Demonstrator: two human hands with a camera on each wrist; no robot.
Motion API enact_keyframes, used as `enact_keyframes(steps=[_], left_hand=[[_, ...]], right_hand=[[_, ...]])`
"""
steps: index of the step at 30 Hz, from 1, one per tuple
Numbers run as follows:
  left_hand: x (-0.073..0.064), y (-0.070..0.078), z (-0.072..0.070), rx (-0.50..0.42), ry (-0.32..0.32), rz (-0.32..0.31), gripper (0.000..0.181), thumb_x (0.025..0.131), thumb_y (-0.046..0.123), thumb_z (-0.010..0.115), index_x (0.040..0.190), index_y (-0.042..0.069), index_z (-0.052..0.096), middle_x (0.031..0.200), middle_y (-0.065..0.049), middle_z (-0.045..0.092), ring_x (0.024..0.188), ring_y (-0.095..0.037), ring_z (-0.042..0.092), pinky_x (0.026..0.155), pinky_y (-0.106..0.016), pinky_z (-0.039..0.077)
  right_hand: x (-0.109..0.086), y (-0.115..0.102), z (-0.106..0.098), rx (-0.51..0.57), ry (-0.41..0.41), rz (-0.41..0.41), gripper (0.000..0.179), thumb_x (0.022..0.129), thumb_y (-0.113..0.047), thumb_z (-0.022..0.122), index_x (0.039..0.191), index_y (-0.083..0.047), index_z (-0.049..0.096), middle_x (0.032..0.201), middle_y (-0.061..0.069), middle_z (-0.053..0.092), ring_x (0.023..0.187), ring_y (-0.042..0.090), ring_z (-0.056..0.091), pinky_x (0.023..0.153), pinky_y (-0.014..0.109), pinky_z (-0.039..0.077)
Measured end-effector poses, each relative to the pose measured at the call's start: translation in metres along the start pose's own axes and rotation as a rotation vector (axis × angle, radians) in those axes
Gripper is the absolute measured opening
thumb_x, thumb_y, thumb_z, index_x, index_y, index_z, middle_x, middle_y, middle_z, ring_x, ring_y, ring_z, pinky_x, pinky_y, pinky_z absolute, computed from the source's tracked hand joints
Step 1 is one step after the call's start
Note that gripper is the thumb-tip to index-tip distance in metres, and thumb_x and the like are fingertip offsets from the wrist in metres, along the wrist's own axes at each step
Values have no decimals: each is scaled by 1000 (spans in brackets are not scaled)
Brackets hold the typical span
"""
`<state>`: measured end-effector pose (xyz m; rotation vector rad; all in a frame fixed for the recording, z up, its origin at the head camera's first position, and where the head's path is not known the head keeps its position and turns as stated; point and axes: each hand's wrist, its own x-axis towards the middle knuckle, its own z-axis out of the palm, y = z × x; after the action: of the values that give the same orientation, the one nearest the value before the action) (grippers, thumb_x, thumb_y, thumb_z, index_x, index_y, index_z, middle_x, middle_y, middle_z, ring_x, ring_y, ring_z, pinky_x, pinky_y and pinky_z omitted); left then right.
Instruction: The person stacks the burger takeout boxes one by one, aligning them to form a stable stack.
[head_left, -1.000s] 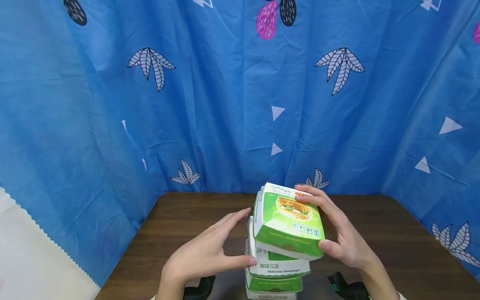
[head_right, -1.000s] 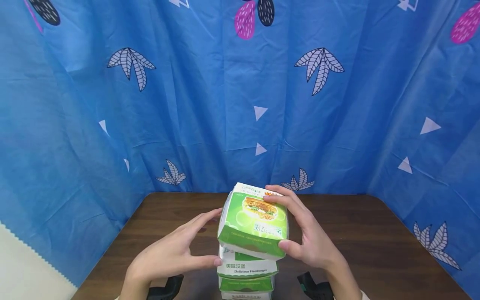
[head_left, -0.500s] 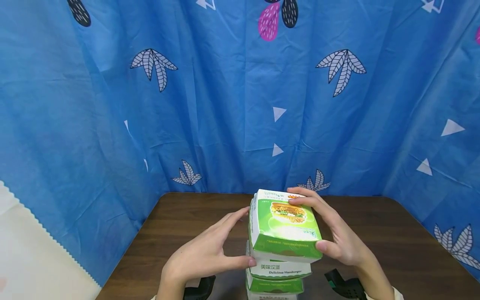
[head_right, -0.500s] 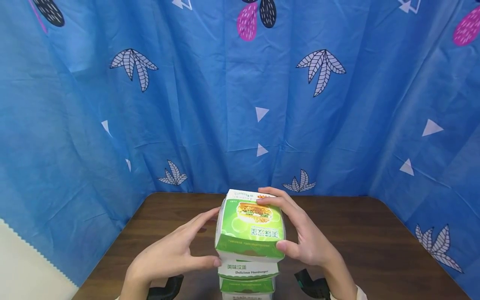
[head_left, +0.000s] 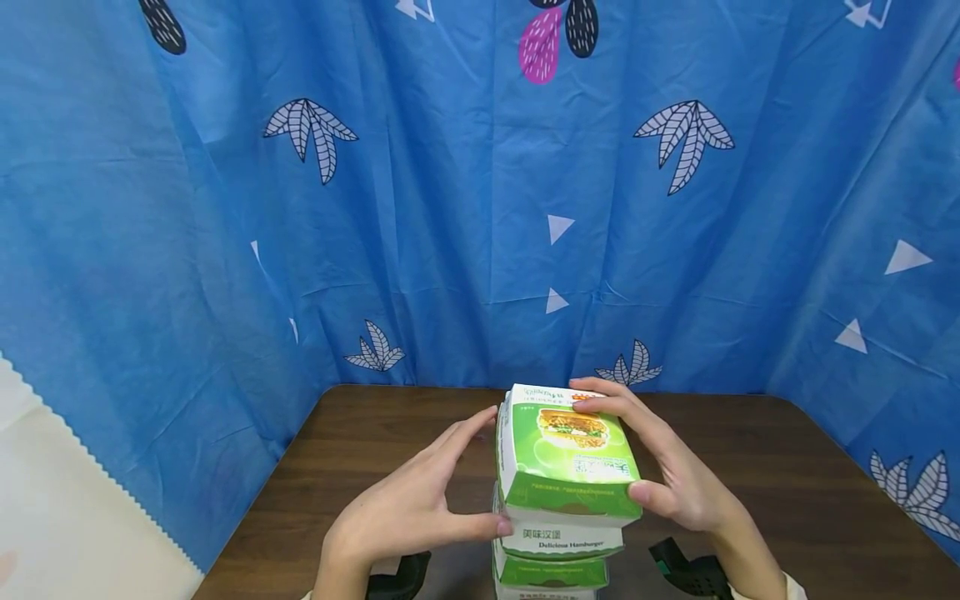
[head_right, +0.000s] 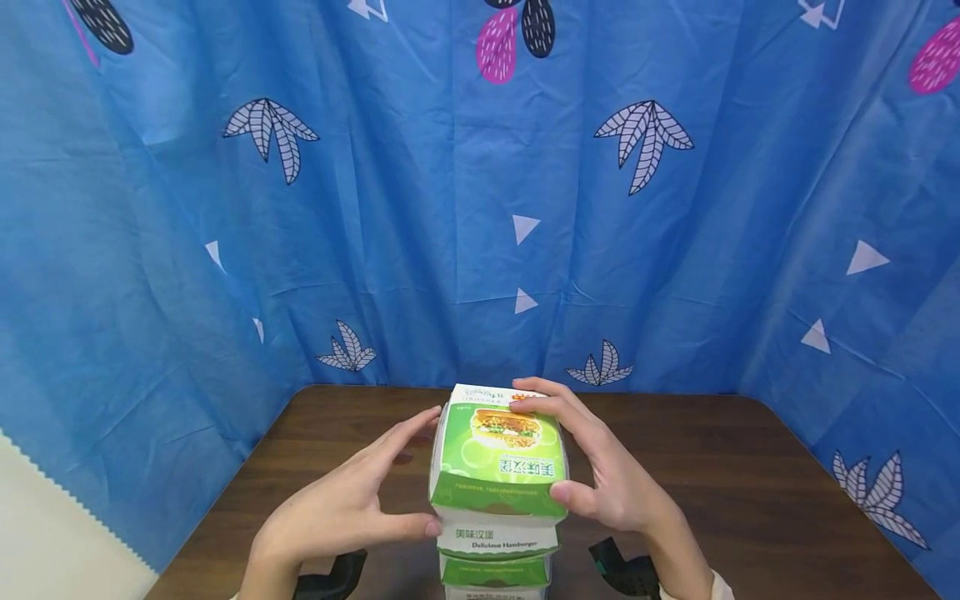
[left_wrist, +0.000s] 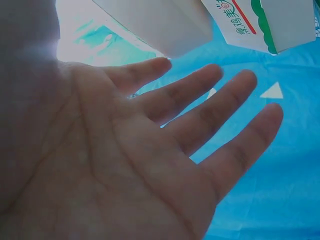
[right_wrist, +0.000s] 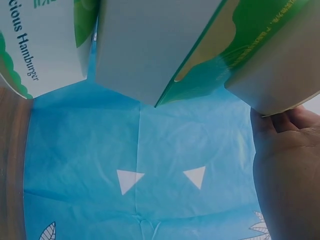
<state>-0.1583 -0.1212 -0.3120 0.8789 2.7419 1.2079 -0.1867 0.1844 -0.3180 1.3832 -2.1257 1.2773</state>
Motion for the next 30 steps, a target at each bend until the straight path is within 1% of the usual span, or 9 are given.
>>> enact_keyframes(steps=[6, 13, 16, 19, 22, 26, 27, 28, 30], left_hand=[[-1, 3, 0, -48, 22, 6, 103, 70, 63, 76, 149, 47, 12, 152, 26, 18, 136, -7, 34, 105, -49, 39], [-2, 3, 1, -21, 39, 42, 104, 71, 63, 75, 151, 43, 11, 153, 24, 17, 133, -7, 38, 105, -44, 41], [-2, 2, 1, -5, 43, 65, 104, 72, 64, 73, 151, 42, 10, 154, 22, 18, 133, -8, 38, 104, -45, 42], [-1, 2, 1, 6, 45, 74, 104, 71, 65, 73, 151, 42, 10, 154, 23, 18, 134, -8, 37, 104, -47, 42], [-1, 1, 1, 10, 41, 82, 104, 72, 65, 73, 151, 42, 10, 154, 22, 18, 135, -8, 36, 104, -47, 41], [-1, 1, 1, 8, 32, 92, 105, 72, 64, 74, 151, 41, 9, 154, 21, 18, 134, -10, 37, 104, -47, 42], [-1, 2, 1, 0, 27, 79, 105, 71, 63, 74, 151, 42, 9, 154, 22, 18, 134, -10, 37, 104, -47, 41], [-1, 2, 1, -10, 23, 67, 106, 71, 63, 75, 151, 43, 10, 154, 23, 18, 134, -9, 36, 104, -48, 41], [-1, 4, 1, -37, 11, 44, 106, 70, 62, 76, 151, 44, 10, 153, 24, 18, 135, -8, 35, 105, -50, 39]], right_hand=[[-2, -1, -1, -2, -9, 26, 61, 96, -38, 46, 144, -3, 38, 155, 17, 27, 145, 29, 17, 101, 30, 36], [-3, -1, -1, 46, -24, 38, 65, 97, -43, 44, 146, -1, 34, 157, 17, 21, 147, 30, 12, 101, 31, 38], [-4, -2, -1, 42, -21, 49, 69, 97, -48, 43, 147, -1, 33, 158, 16, 19, 148, 30, 9, 102, 52, 34], [-3, -2, -2, 25, -14, 51, 72, 97, -52, 40, 148, -2, 32, 158, 16, 20, 148, 31, 8, 92, 72, 27], [-3, -2, -3, 34, -7, 52, 74, 97, -55, 38, 148, -1, 32, 158, 16, 20, 148, 31, 8, 86, 80, 21], [-4, -1, -3, 55, 2, 54, 78, 96, -59, 36, 148, -1, 31, 158, 16, 19, 148, 30, 6, 86, 82, 16], [-5, 0, -4, 58, 7, 50, 79, 96, -60, 35, 148, 0, 30, 158, 17, 19, 148, 30, 7, 85, 82, 15], [-5, 1, -4, 58, 13, 44, 80, 96, -61, 34, 148, 0, 30, 158, 18, 19, 148, 31, 7, 88, 80, 15], [-7, 3, -5, 61, 31, 19, 82, 96, -62, 32, 148, 2, 29, 157, 20, 19, 147, 32, 9, 102, 67, 17]])
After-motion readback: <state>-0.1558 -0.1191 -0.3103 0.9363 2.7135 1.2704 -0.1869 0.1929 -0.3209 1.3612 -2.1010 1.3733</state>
